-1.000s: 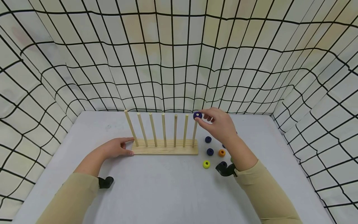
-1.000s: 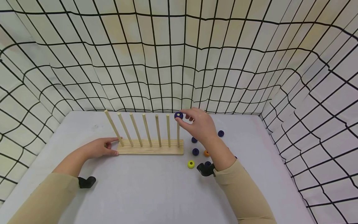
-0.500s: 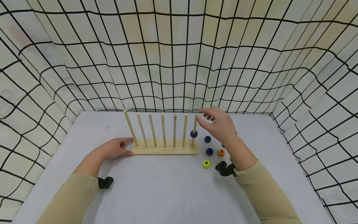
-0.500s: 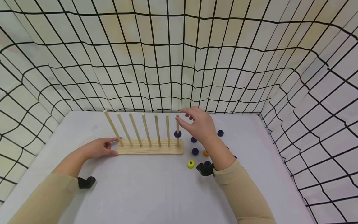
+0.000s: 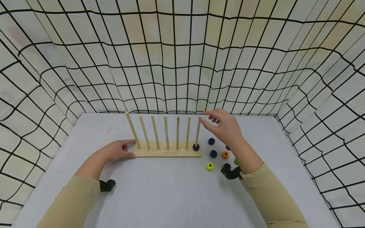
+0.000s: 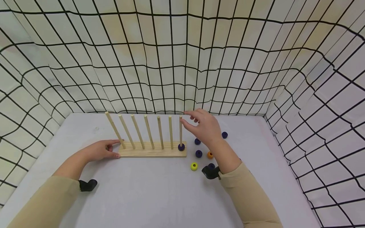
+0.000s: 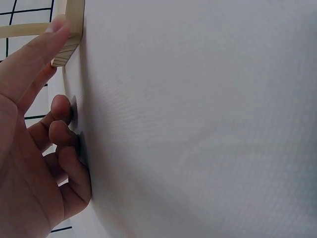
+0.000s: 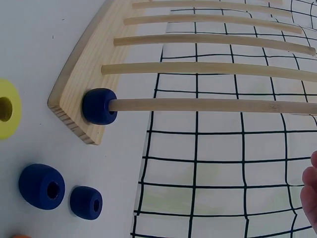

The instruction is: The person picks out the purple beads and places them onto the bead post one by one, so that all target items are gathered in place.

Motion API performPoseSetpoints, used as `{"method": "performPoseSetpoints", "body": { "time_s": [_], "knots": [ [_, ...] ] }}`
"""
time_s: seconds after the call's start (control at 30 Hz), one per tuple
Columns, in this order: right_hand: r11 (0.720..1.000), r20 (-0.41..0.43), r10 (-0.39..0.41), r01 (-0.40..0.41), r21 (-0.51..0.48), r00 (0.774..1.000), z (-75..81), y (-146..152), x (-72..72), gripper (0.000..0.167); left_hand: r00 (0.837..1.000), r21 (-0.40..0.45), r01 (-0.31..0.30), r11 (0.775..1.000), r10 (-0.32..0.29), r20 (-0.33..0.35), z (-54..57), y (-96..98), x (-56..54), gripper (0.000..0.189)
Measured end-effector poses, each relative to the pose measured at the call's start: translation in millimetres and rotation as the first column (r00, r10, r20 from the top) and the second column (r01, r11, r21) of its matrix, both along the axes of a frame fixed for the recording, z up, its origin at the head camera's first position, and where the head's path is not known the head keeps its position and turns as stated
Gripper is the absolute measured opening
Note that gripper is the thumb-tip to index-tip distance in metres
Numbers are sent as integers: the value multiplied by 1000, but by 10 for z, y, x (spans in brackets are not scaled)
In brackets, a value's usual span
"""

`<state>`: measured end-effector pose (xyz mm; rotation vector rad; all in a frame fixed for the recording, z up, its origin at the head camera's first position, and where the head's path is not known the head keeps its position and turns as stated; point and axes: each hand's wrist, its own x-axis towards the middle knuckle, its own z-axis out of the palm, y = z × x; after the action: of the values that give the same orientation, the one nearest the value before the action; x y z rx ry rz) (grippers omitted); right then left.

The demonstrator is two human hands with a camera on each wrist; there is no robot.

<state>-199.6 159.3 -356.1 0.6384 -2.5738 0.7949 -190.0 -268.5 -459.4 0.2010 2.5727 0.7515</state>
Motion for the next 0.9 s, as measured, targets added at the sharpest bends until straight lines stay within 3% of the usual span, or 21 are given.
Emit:
{"method": "performPoseSetpoints", "body": {
  "time_s": [0.9],
  "knots": [
    [990,86,-54,42,135,995,-186,293,91,33,1000,9,-8,1000,8,0,-17,-9,-5,82]
  ]
}}
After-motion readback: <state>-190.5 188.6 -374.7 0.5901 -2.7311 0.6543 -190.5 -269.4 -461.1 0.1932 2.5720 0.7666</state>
